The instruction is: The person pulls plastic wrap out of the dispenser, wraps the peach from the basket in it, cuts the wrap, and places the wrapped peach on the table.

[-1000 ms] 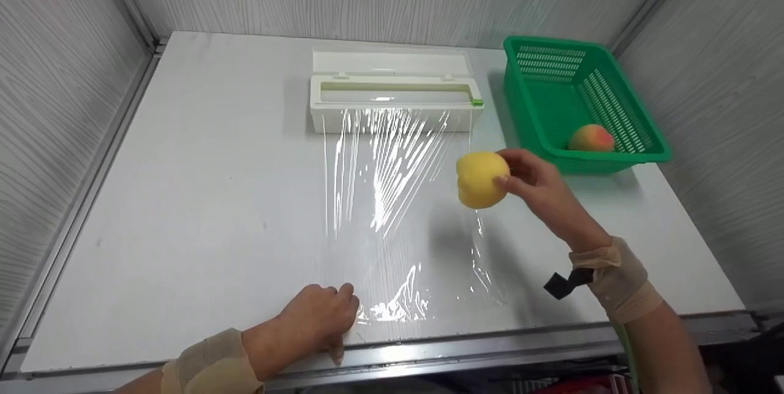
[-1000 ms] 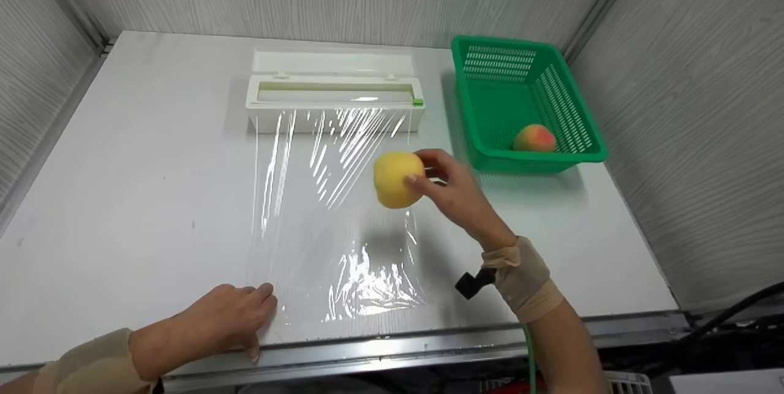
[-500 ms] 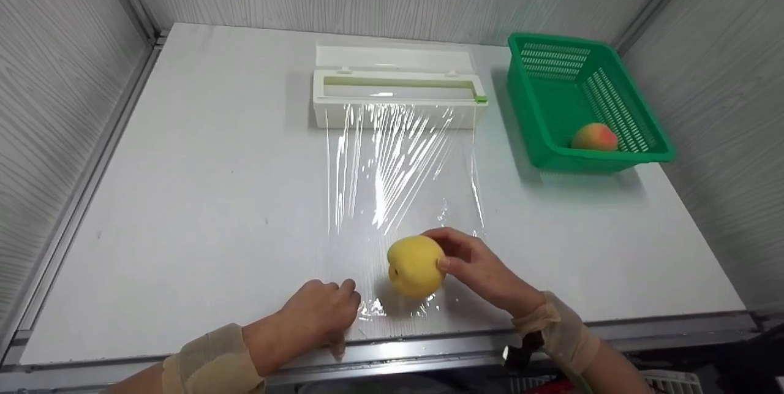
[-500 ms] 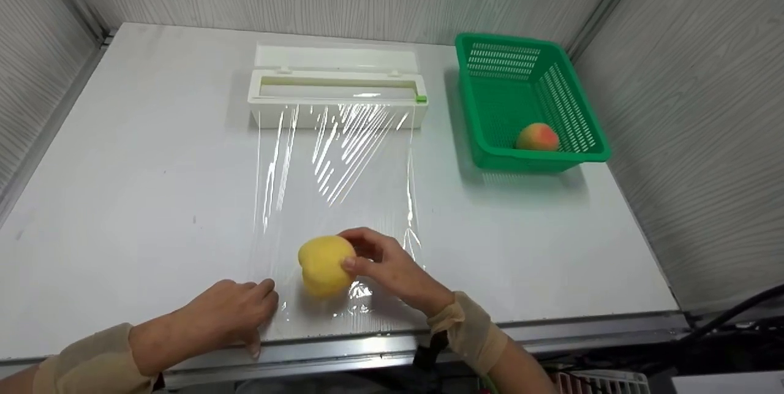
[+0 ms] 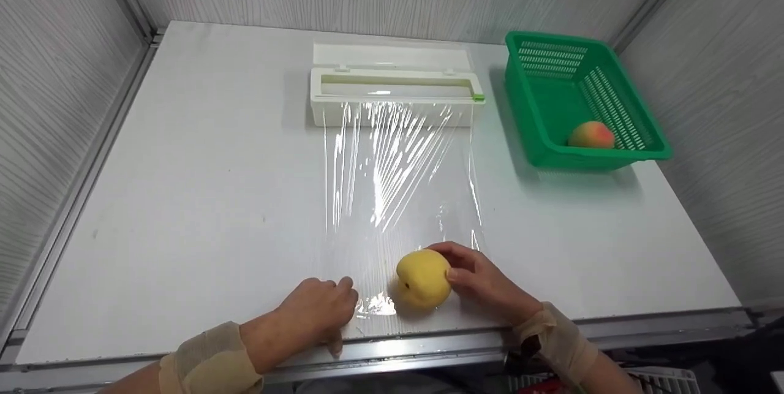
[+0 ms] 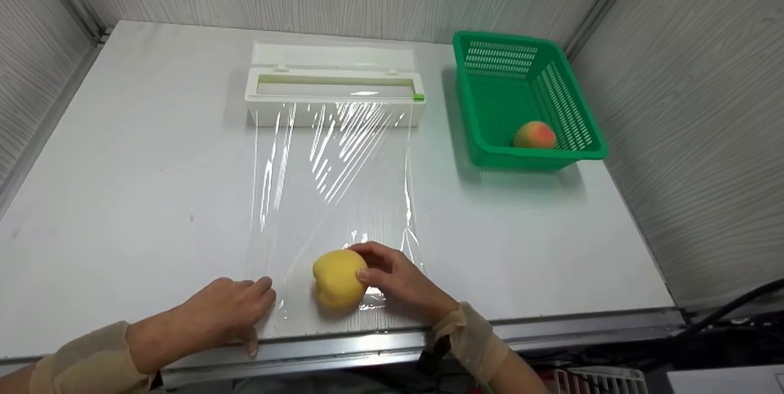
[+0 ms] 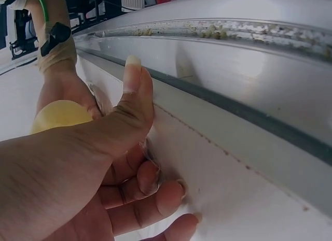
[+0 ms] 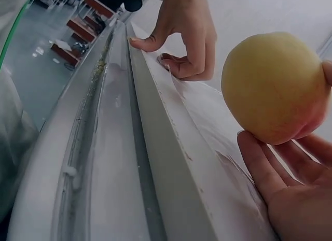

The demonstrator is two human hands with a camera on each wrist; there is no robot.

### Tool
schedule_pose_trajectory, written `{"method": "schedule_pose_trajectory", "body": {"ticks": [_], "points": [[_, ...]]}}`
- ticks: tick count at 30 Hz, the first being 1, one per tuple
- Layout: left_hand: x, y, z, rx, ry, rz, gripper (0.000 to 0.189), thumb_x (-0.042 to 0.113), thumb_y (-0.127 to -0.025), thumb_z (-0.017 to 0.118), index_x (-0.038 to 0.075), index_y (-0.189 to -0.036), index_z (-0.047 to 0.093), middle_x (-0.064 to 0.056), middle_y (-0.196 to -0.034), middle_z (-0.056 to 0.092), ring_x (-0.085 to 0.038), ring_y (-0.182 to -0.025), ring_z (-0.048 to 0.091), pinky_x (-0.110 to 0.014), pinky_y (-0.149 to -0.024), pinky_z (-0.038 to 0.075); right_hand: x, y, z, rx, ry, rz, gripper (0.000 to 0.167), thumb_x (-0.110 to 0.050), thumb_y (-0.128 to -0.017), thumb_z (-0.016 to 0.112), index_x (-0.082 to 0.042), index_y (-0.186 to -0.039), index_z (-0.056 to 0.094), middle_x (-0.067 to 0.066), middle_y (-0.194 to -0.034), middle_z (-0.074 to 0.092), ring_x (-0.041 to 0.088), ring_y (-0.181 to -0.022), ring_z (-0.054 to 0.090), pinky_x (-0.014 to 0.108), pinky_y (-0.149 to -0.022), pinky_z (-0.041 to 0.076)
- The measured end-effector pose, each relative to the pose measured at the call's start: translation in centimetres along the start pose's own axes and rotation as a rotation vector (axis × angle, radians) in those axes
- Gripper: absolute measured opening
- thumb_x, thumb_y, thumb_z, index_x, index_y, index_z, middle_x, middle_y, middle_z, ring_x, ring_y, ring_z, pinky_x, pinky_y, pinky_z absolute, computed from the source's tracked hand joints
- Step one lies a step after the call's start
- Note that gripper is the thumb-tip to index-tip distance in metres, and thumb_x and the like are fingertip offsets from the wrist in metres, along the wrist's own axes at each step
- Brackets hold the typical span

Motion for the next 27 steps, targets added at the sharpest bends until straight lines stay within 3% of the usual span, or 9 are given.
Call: {"method": "schedule_pose_trajectory", "body": {"ticks": [6,13,19,27], "points": [[0.0,0.2,-0.3,0.046,-0.017,0.012,0.064,0.058,-0.042,0.087,0.012,-0.068,0.052,0.002,-0.065,0.037,-0.01,-0.049,0.03,-0.027,-0.038,0.035,0.1,0.7,-0.1,-0.003,0.055,-0.019,0.043,-0.013,-0.098,0.055,-0.003,-0.139,0.049,0.009,-0.134,0.059,0.019,-0.119,0.057,0.026,-0.1,0.047],[-0.3,0.5,0.0,-0.008,0.08,-0.01,0.059,0.052,-0.05,0.09,0.01,-0.07,0.053,0.003,-0.067,0.037,-0.007,-0.052,0.027,-0.025,-0.039,0.032,0.0,1.4,-0.2,0.044,0.093,-0.042,0.042,-0.008,-0.097,0.055,-0.001,-0.138,0.048,0.007,-0.131,0.06,0.018,-0.115,0.058,0.025,-0.094,0.049],[-0.1,0.8,-0.5,0.051,0.046,0.023,0.059,0.054,-0.052,0.09,0.011,-0.071,0.055,0.004,-0.066,0.038,-0.007,-0.053,0.025,-0.022,-0.04,0.03,-0.5,1.2,0.4,0.092,0.147,0.019,0.04,-0.012,-0.096,0.061,-0.009,-0.135,0.052,0.011,-0.129,0.06,0.023,-0.112,0.061,0.029,-0.092,0.053],[-0.2,0.7,-0.2,0.018,0.078,0.015,0.058,0.051,-0.054,0.09,0.01,-0.073,0.056,0.003,-0.068,0.039,-0.008,-0.052,0.029,-0.024,-0.041,0.032,-1.2,1.0,1.2,0.134,0.299,0.069,0.036,-0.024,-0.102,0.054,-0.01,-0.135,0.05,0.012,-0.124,0.06,0.02,-0.107,0.061,0.028,-0.09,0.053]]}}
Point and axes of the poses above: each hand's wrist, its own y-axis away from the middle knuckle, its own z-axis out of the palm, x = y × z, the point moved 10 cm from there along -y, towards the middle knuckle
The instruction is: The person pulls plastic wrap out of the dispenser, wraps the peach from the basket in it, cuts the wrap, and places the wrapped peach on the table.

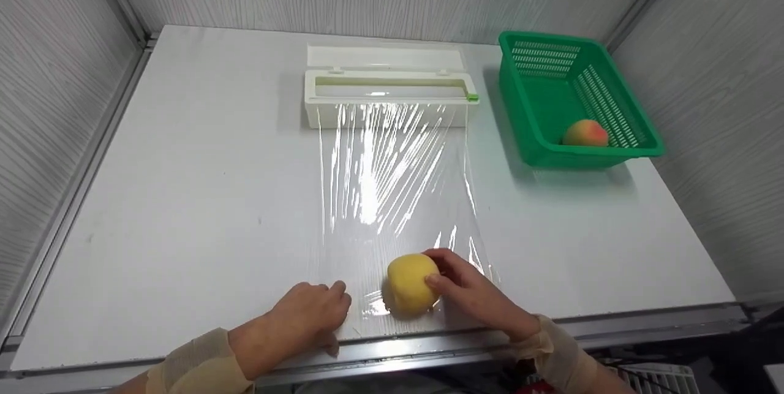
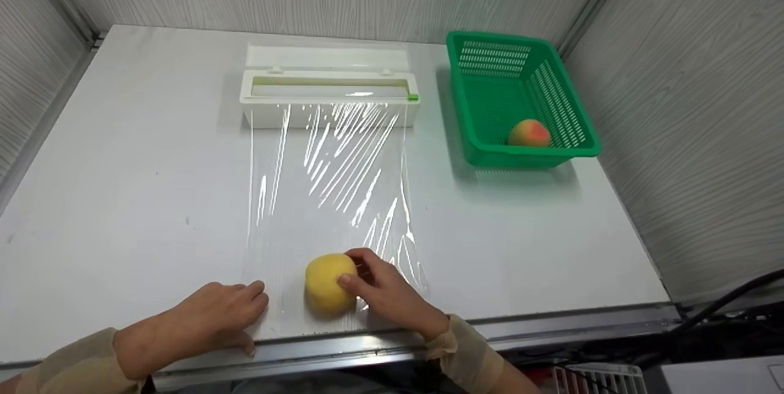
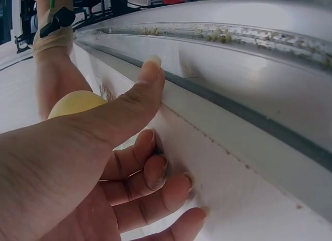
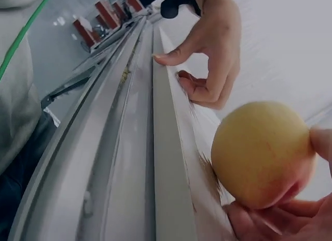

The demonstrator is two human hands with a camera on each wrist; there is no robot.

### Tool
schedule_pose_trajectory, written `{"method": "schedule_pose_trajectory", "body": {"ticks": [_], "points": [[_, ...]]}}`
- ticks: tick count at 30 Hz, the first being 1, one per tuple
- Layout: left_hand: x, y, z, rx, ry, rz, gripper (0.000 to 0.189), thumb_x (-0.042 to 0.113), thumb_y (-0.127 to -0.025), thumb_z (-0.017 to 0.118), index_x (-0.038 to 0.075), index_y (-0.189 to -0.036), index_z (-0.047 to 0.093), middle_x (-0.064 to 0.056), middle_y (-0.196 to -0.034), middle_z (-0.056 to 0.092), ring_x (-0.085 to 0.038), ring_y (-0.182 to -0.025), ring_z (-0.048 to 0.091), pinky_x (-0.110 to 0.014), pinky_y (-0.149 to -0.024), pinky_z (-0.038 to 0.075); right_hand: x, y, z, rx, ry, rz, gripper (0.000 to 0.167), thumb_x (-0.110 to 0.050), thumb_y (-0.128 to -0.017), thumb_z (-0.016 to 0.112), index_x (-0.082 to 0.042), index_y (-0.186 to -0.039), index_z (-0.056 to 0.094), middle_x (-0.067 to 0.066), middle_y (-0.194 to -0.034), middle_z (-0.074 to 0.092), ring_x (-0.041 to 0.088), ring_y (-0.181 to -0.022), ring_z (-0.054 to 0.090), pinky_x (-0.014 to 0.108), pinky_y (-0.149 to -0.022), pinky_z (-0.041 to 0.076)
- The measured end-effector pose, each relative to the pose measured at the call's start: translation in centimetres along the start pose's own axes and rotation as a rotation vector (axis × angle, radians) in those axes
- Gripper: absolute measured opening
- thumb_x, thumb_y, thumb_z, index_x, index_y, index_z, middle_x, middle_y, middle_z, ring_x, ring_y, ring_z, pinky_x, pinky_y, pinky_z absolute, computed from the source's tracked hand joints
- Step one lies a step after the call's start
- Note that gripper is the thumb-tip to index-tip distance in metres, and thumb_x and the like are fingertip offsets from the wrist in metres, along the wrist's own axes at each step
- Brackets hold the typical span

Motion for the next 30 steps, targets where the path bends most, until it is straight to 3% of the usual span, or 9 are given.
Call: {"method": "schedule_pose_trajectory", "body": {"ticks": [6,8,11,14,18,21,24,28,30], "points": [[-0.1,0.0,-0.4,-0.005,0.027,0.018,0.058,0.054,-0.056,0.088,0.01,-0.073,0.055,0.003,-0.067,0.04,-0.009,-0.051,0.031,-0.026,-0.041,0.03,0.0,-0.5,-0.8,0.071,0.133,0.017,0.031,-0.028,-0.102,0.054,-0.01,-0.127,0.058,0.007,-0.111,0.066,0.016,-0.097,0.061,0.025,-0.087,0.052],[0.2,-0.2,-1.0,0.025,0.009,0.04,0.057,0.059,-0.059,0.084,0.012,-0.071,0.054,0.004,-0.065,0.04,-0.009,-0.049,0.032,-0.026,-0.04,0.028,-0.2,-0.7,-0.8,0.068,0.148,0.016,0.031,-0.029,-0.101,0.054,-0.01,-0.125,0.059,0.007,-0.11,0.066,0.015,-0.095,0.061,0.026,-0.085,0.052],[1.2,-0.5,-3.0,0.179,-0.057,0.111,0.053,0.063,-0.067,0.078,0.016,-0.069,0.054,0.005,-0.062,0.041,-0.01,-0.047,0.036,-0.025,-0.039,0.023,-0.3,-0.9,-0.9,0.068,0.169,0.013,0.032,-0.029,-0.101,0.055,-0.01,-0.125,0.06,0.005,-0.108,0.066,0.015,-0.093,0.061,0.026,-0.084,0.052],[2.5,-0.7,-5.4,0.407,-0.128,0.174,0.049,0.061,-0.07,0.076,0.017,-0.073,0.055,0.005,-0.065,0.045,-0.01,-0.049,0.04,-0.023,-0.039,0.023,-0.5,-1.0,-0.9,0.073,0.179,0.01,0.031,-0.03,-0.102,0.054,-0.012,-0.126,0.059,0.005,-0.108,0.065,0.016,-0.092,0.06,0.027,-0.082,0.052],[3.3,-1.3,-7.2,0.594,-0.118,0.194,0.059,0.06,-0.064,0.081,0.014,-0.094,0.059,0.002,-0.087,0.057,-0.013,-0.07,0.054,-0.021,-0.051,0.043,-0.6,-1.1,-0.9,0.078,0.164,0.018,0.029,-0.032,-0.104,0.049,-0.017,-0.128,0.057,0.005,-0.11,0.062,0.018,-0.094,0.058,0.027,-0.082,0.05],[3.8,-2.1,-7.1,0.631,-0.076,0.198,0.081,0.062,-0.053,0.086,0.016,-0.113,0.056,-0.004,-0.112,0.058,-0.022,-0.099,0.06,-0.027,-0.076,0.054,-0.7,-1.1,-1.1,0.093,0.179,0.014,0.027,-0.032,-0.105,0.047,-0.021,-0.128,0.057,0.003,-0.112,0.06,0.017,-0.098,0.056,0.027,-0.086,0.047],[4.4,-2.7,-6.1,0.632,-0.072,0.217,0.1,0.065,-0.042,0.086,0.021,-0.126,0.052,-0.009,-0.128,0.054,-0.03,-0.12,0.056,-0.036,-0.093,0.052,-0.8,-1.1,-1.3,0.105,0.229,0.0,0.029,-0.034,-0.106,0.043,-0.026,-0.129,0.058,-0.001,-0.112,0.058,0.016,-0.1,0.052,0.028,-0.088,0.044],[5.2,-3.1,-4.9,0.639,-0.147,0.242,0.104,0.068,-0.037,0.083,0.029,-0.129,0.053,-0.012,-0.138,0.05,-0.033,-0.126,0.052,-0.04,-0.095,0.051,-0.5,-0.7,-1.5,0.102,0.281,0.01,0.038,-0.037,-0.106,0.04,-0.024,-0.139,0.054,-0.002,-0.113,0.054,0.015,-0.101,0.05,0.03,-0.09,0.043],[5.5,-3.3,-4.6,0.646,-0.178,0.252,0.089,0.061,-0.046,0.085,0.031,-0.124,0.056,-0.013,-0.139,0.048,-0.033,-0.126,0.052,-0.04,-0.094,0.051,-0.5,-0.2,-1.8,0.11,0.3,0.006,0.04,-0.037,-0.106,0.042,-0.021,-0.141,0.051,-0.003,-0.115,0.053,0.014,-0.102,0.051,0.029,-0.089,0.046]]}}
Point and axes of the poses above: each hand's wrist, its own y-axis away from the middle knuckle, its own z-axis out of the palm, x = y × z, the point moved 10 cm from there along -y, towards the middle knuckle
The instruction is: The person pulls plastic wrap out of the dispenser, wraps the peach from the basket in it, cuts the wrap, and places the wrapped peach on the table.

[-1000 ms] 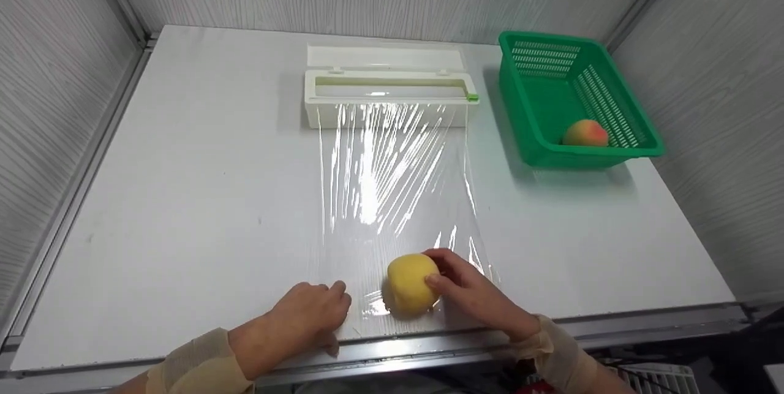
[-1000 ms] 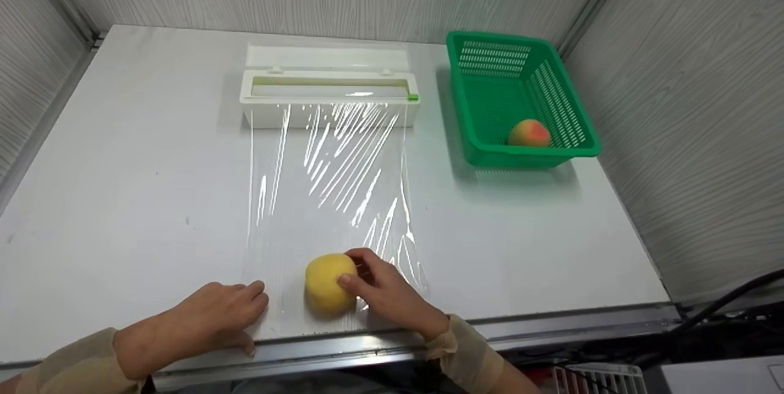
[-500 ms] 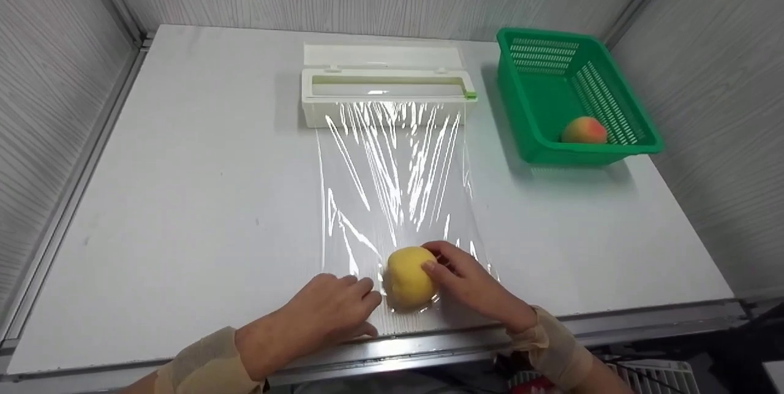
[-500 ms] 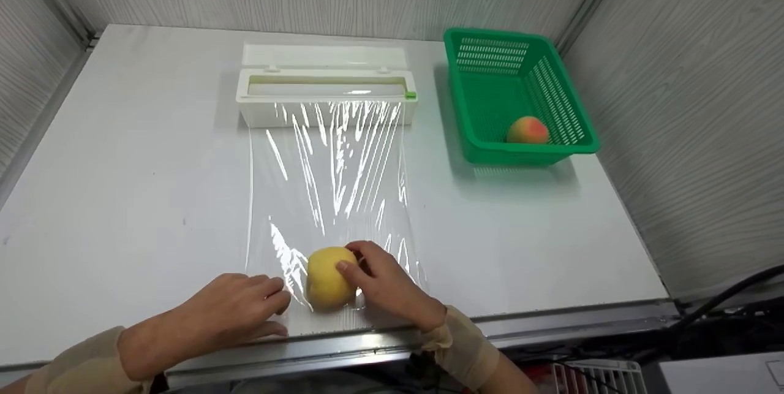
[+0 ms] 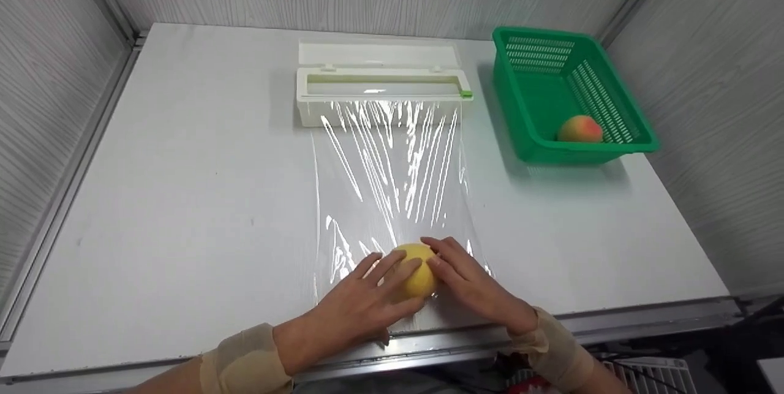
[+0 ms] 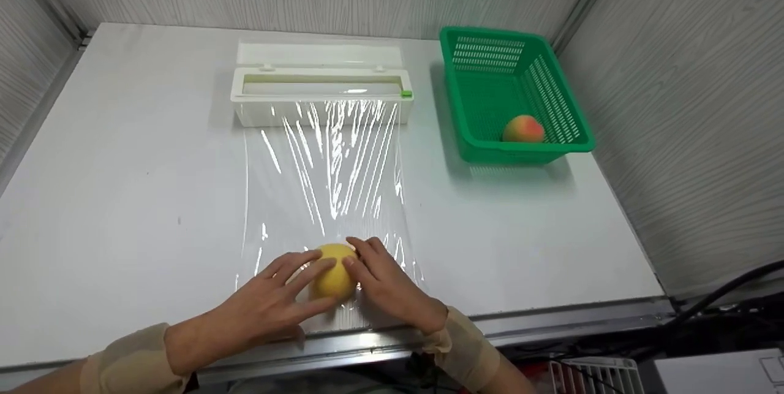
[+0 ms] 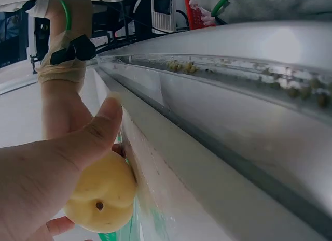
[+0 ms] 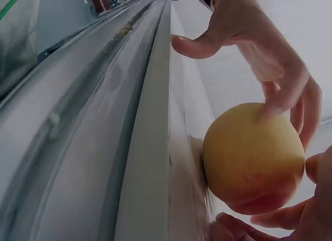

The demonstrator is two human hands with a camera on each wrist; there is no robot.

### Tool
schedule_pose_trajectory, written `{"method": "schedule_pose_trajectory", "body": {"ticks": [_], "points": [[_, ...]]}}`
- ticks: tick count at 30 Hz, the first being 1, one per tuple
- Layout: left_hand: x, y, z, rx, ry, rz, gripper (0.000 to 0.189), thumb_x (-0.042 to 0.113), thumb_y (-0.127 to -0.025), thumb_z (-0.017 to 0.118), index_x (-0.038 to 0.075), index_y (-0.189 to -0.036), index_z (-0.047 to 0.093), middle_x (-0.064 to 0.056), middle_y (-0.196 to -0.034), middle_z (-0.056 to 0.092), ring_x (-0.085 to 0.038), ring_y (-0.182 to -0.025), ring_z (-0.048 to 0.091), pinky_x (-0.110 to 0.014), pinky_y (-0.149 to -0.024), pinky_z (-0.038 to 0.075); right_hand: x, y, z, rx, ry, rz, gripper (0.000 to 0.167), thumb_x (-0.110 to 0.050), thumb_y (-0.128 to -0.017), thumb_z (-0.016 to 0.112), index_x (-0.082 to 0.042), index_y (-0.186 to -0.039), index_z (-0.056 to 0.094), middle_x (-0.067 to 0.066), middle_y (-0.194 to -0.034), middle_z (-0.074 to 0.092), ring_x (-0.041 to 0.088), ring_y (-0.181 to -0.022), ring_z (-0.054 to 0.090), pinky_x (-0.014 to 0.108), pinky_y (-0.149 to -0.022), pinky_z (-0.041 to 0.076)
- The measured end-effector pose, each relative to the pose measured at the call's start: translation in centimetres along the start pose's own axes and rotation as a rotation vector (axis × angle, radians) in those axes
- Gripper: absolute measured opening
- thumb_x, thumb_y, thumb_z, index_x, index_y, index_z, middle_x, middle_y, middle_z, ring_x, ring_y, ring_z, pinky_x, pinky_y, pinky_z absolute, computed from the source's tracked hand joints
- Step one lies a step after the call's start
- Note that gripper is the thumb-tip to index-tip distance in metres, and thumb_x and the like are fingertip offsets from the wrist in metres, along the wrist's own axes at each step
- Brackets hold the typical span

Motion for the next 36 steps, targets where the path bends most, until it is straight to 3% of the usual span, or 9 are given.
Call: {"method": "schedule_pose_trajectory", "body": {"ticks": [3,6,11,13,17,23,28,32,36], "points": [[0.1,-0.1,-0.1,0.013,-0.018,0.007,0.063,0.047,-0.058,0.084,0.032,-0.114,0.06,-0.013,-0.138,0.048,-0.034,-0.125,0.053,-0.039,-0.091,0.052,-0.5,1.2,-0.8,0.047,0.061,-0.084,0.034,-0.034,-0.102,0.053,-0.014,-0.13,0.052,-0.002,-0.111,0.051,0.01,-0.095,0.052,0.026,-0.082,0.049],[0.0,0.0,-0.2,0.026,0.002,-0.008,0.049,0.037,-0.062,0.083,0.031,-0.106,0.063,-0.012,-0.137,0.049,-0.035,-0.123,0.054,-0.038,-0.089,0.053,-1.5,3.0,-1.3,0.092,0.205,-0.253,0.025,-0.03,-0.095,0.066,-0.013,-0.108,0.053,-0.004,-0.1,0.049,0.006,-0.084,0.05,0.021,-0.071,0.049],[-0.1,0.0,-0.4,0.041,0.001,-0.027,0.045,0.029,-0.063,0.084,0.031,-0.103,0.064,-0.013,-0.138,0.049,-0.035,-0.122,0.055,-0.036,-0.085,0.054,-2.9,5.8,0.6,0.059,0.493,-0.545,0.038,-0.038,-0.083,0.078,-0.012,-0.097,0.055,-0.004,-0.093,0.047,0.003,-0.075,0.044,0.015,-0.062,0.042],[-0.2,-0.1,-0.4,0.04,-0.004,-0.035,0.046,0.025,-0.065,0.084,0.031,-0.105,0.063,-0.014,-0.137,0.049,-0.035,-0.122,0.055,-0.036,-0.084,0.054,-3.2,6.3,1.6,0.054,0.591,-0.619,0.043,-0.045,-0.079,0.08,-0.013,-0.095,0.055,-0.005,-0.09,0.046,0.005,-0.072,0.041,0.016,-0.061,0.039],[-0.3,-0.4,-0.3,0.037,0.018,-0.048,0.052,0.035,-0.058,0.087,0.031,-0.104,0.063,-0.015,-0.135,0.049,-0.036,-0.12,0.055,-0.036,-0.083,0.054,-3.7,6.6,2.8,0.116,0.763,-0.732,0.042,-0.046,-0.074,0.082,-0.016,-0.086,0.055,-0.006,-0.082,0.047,0.008,-0.067,0.04,0.02,-0.057,0.037],[-0.4,-0.5,0.0,0.027,0.079,-0.061,0.059,0.046,-0.05,0.089,0.03,-0.101,0.066,-0.016,-0.133,0.05,-0.038,-0.119,0.055,-0.037,-0.084,0.054,-4.1,6.8,3.8,0.135,0.887,-0.829,0.028,-0.033,-0.078,0.08,-0.018,-0.082,0.057,-0.006,-0.079,0.051,0.009,-0.063,0.042,0.022,-0.053,0.037],[-0.7,-0.5,0.1,0.007,0.121,-0.082,0.059,0.049,-0.051,0.088,0.03,-0.103,0.067,-0.017,-0.134,0.05,-0.039,-0.12,0.055,-0.039,-0.087,0.054,-3.7,6.5,4.4,0.057,0.909,-0.787,0.02,-0.026,-0.082,0.074,-0.018,-0.089,0.057,-0.008,-0.081,0.054,0.008,-0.063,0.049,0.021,-0.055,0.04],[-0.8,-0.7,0.1,0.0,0.124,-0.08,0.062,0.051,-0.05,0.088,0.03,-0.105,0.067,-0.017,-0.134,0.049,-0.038,-0.12,0.054,-0.039,-0.088,0.054,-3.2,6.5,4.0,0.085,0.88,-0.749,0.044,-0.036,-0.08,0.078,-0.013,-0.113,0.06,-0.009,-0.081,0.054,0.007,-0.061,0.049,0.02,-0.055,0.043],[-0.7,-0.8,0.1,-0.005,0.112,-0.072,0.065,0.051,-0.05,0.087,0.031,-0.108,0.067,-0.017,-0.134,0.049,-0.038,-0.121,0.053,-0.038,-0.088,0.053,-3.3,7.2,3.7,0.183,0.875,-0.833,0.067,-0.04,-0.082,0.077,-0.006,-0.136,0.057,-0.008,-0.081,0.053,0.006,-0.059,0.044,0.019,-0.052,0.041]]}}
Point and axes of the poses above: each hand's wrist, its own y-axis away from the middle knuckle, its own z-axis out of the palm, x = y × z, the point moved 10 cm from there along -y, towards the middle knuckle
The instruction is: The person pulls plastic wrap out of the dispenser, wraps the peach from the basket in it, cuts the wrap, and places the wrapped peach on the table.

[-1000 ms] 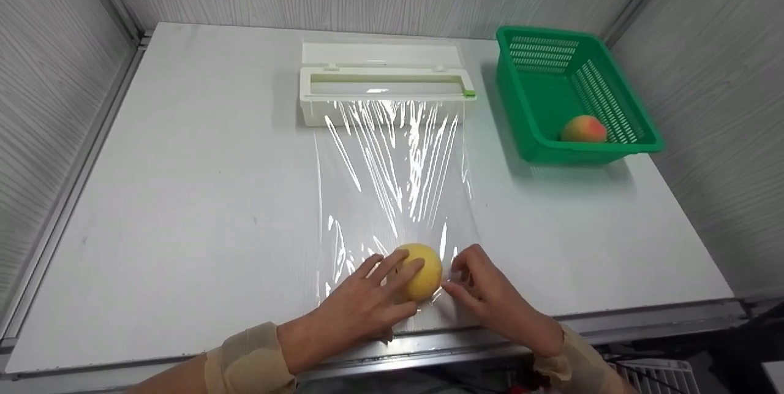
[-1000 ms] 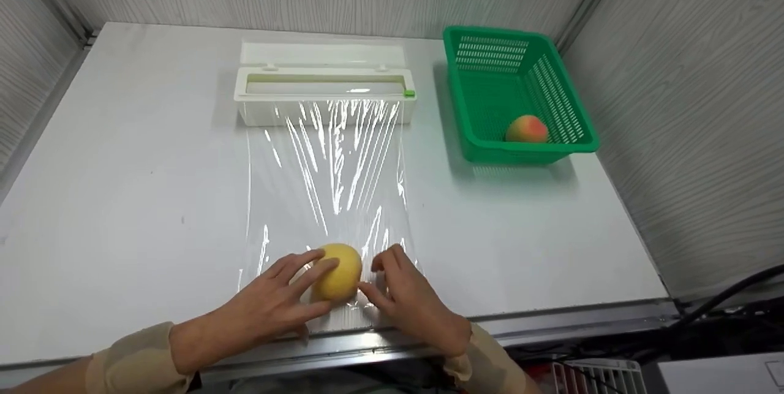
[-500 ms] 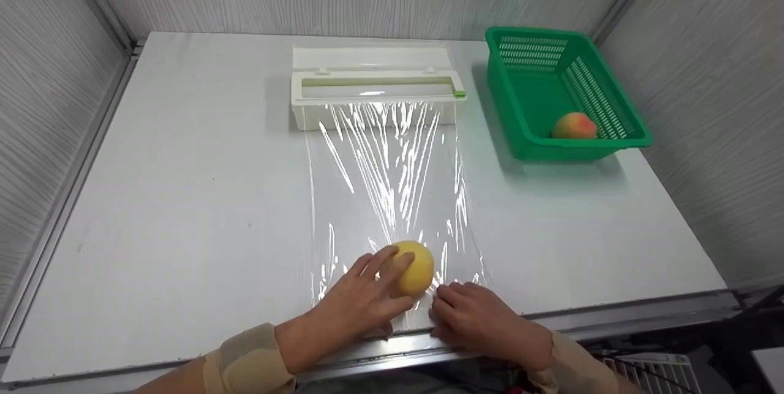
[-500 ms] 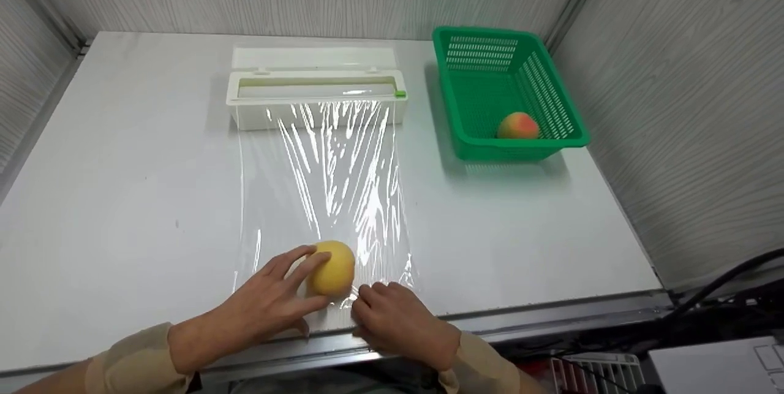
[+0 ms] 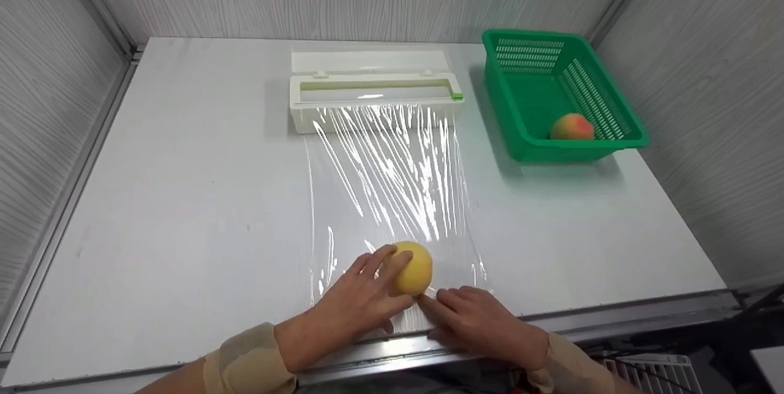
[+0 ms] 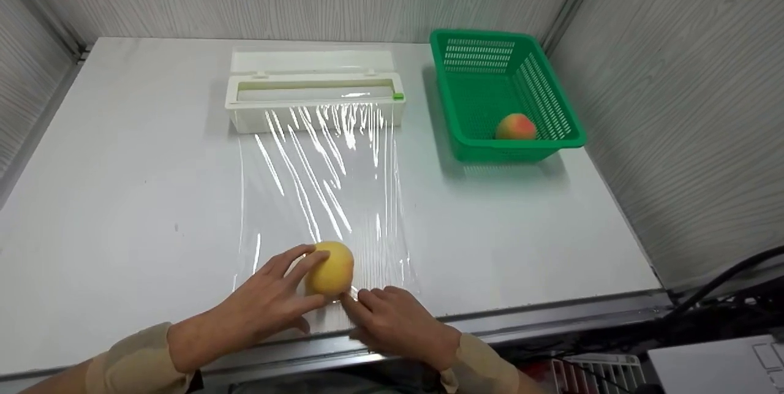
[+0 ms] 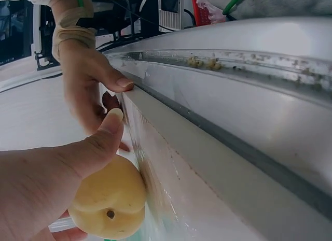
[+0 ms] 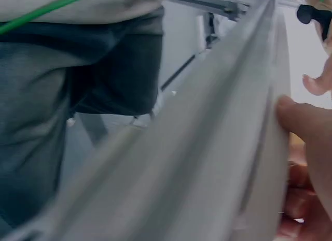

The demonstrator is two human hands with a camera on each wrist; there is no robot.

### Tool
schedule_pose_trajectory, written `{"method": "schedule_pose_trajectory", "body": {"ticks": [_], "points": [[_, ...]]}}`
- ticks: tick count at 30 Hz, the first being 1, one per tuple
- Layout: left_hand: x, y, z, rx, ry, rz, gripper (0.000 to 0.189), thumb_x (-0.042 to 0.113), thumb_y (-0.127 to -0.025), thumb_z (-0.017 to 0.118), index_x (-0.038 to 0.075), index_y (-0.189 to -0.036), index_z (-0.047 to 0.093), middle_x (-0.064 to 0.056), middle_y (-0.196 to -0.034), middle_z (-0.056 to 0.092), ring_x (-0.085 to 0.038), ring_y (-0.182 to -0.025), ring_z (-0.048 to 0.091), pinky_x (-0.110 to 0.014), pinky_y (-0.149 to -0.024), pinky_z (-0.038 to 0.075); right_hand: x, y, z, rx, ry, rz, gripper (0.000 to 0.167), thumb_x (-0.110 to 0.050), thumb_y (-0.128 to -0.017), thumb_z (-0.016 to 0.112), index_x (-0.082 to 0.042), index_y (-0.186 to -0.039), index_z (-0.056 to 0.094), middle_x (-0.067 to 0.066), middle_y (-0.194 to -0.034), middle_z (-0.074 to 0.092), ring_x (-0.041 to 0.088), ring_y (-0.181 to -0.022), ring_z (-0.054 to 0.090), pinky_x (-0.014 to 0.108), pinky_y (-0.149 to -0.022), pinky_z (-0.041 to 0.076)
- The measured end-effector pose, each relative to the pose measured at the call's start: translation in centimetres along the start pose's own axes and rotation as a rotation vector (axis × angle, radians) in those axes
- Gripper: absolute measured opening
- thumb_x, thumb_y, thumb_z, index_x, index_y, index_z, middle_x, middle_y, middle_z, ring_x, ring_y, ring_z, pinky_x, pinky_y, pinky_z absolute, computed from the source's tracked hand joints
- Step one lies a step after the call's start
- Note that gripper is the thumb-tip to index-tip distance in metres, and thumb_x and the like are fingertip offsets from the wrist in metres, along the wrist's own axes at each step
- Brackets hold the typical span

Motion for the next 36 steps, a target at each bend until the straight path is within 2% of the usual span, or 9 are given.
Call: {"method": "schedule_pose_trajectory", "body": {"ticks": [4,7,10,16,21,25,28,32,36], "points": [[-0.2,-0.2,0.2,-0.021,0.017,-0.007,0.064,0.052,-0.051,0.088,0.031,-0.107,0.066,-0.016,-0.134,0.049,-0.038,-0.121,0.053,-0.038,-0.088,0.053,-0.1,0.2,-0.4,0.081,0.001,-0.034,0.059,-0.039,-0.086,0.074,-0.008,-0.135,0.061,-0.007,-0.079,0.053,0.007,-0.058,0.044,0.019,-0.052,0.042],[-0.4,-0.4,0.2,-0.036,0.047,-0.019,0.063,0.053,-0.052,0.087,0.032,-0.108,0.067,-0.016,-0.134,0.049,-0.038,-0.121,0.054,-0.038,-0.089,0.054,0.3,0.1,-0.6,0.092,-0.042,-0.021,0.048,-0.034,-0.087,0.073,-0.012,-0.13,0.066,-0.007,-0.078,0.055,0.008,-0.058,0.047,0.02,-0.053,0.045],[-0.6,-0.5,0.2,-0.046,0.059,-0.026,0.066,0.054,-0.054,0.086,0.033,-0.113,0.067,-0.016,-0.134,0.049,-0.038,-0.121,0.053,-0.039,-0.089,0.054,0.7,-0.2,-0.7,0.079,-0.065,-0.008,0.036,-0.02,-0.088,0.07,-0.016,-0.124,0.069,-0.006,-0.079,0.055,0.008,-0.06,0.05,0.02,-0.055,0.047],[-1.0,-0.8,0.4,-0.054,0.065,-0.041,0.068,0.052,-0.057,0.087,0.036,-0.12,0.066,-0.015,-0.133,0.049,-0.037,-0.119,0.053,-0.039,-0.087,0.054,0.7,-1.1,-1.1,0.135,-0.013,-0.042,0.021,-0.007,-0.09,0.058,-0.01,-0.106,0.072,-0.004,-0.081,0.053,0.011,-0.064,0.051,0.021,-0.059,0.047],[-1.2,-0.9,0.6,-0.063,0.037,-0.061,0.066,0.061,-0.053,0.082,0.033,-0.111,0.065,-0.016,-0.133,0.049,-0.038,-0.119,0.054,-0.04,-0.086,0.054,1.0,-1.9,-1.7,0.212,-0.007,-0.028,0.024,-0.006,-0.101,0.046,-0.006,-0.099,0.07,0.0,-0.086,0.057,0.013,-0.071,0.055,0.024,-0.064,0.049],[-1.6,-1.2,1.1,-0.101,0.013,-0.106,0.068,0.066,-0.053,0.08,0.03,-0.107,0.062,-0.017,-0.135,0.049,-0.037,-0.122,0.053,-0.042,-0.089,0.053,1.7,-2.4,-2.3,0.281,-0.086,0.027,0.02,-0.008,-0.101,0.051,-0.005,-0.102,0.071,0.003,-0.09,0.059,0.015,-0.078,0.055,0.025,-0.069,0.049],[-1.7,-1.4,1.3,-0.094,-0.017,-0.141,0.07,0.066,-0.053,0.081,0.027,-0.108,0.061,-0.018,-0.134,0.049,-0.036,-0.121,0.053,-0.043,-0.087,0.054,2.4,-2.6,-2.4,0.323,-0.15,0.078,0.014,-0.008,-0.096,0.057,-0.005,-0.1,0.071,0.005,-0.093,0.06,0.018,-0.082,0.054,0.028,-0.074,0.047],[-1.6,-1.8,1.2,-0.008,-0.087,-0.16,0.049,0.04,-0.07,0.084,0.024,-0.11,0.061,-0.018,-0.128,0.053,-0.036,-0.112,0.057,-0.041,-0.079,0.055,3.0,-2.8,-2.5,0.35,-0.197,0.142,0.011,-0.005,-0.086,0.068,-0.007,-0.097,0.071,0.005,-0.096,0.061,0.021,-0.084,0.052,0.03,-0.077,0.043],[-1.8,-1.8,1.0,0.045,-0.105,-0.165,0.03,0.014,-0.081,0.074,0.019,-0.106,0.059,-0.018,-0.124,0.055,-0.036,-0.108,0.059,-0.04,-0.076,0.055,3.4,-3.0,-2.4,0.336,-0.218,0.175,0.018,-0.004,-0.082,0.073,-0.008,-0.098,0.071,0.005,-0.097,0.06,0.022,-0.087,0.052,0.03,-0.079,0.041]]}}
Point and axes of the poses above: each hand's wrist, its own y-axis away from the middle knuckle, its own z-axis out of the palm, x = y × z, the point moved 10 cm from there along -y, towards the middle knuckle
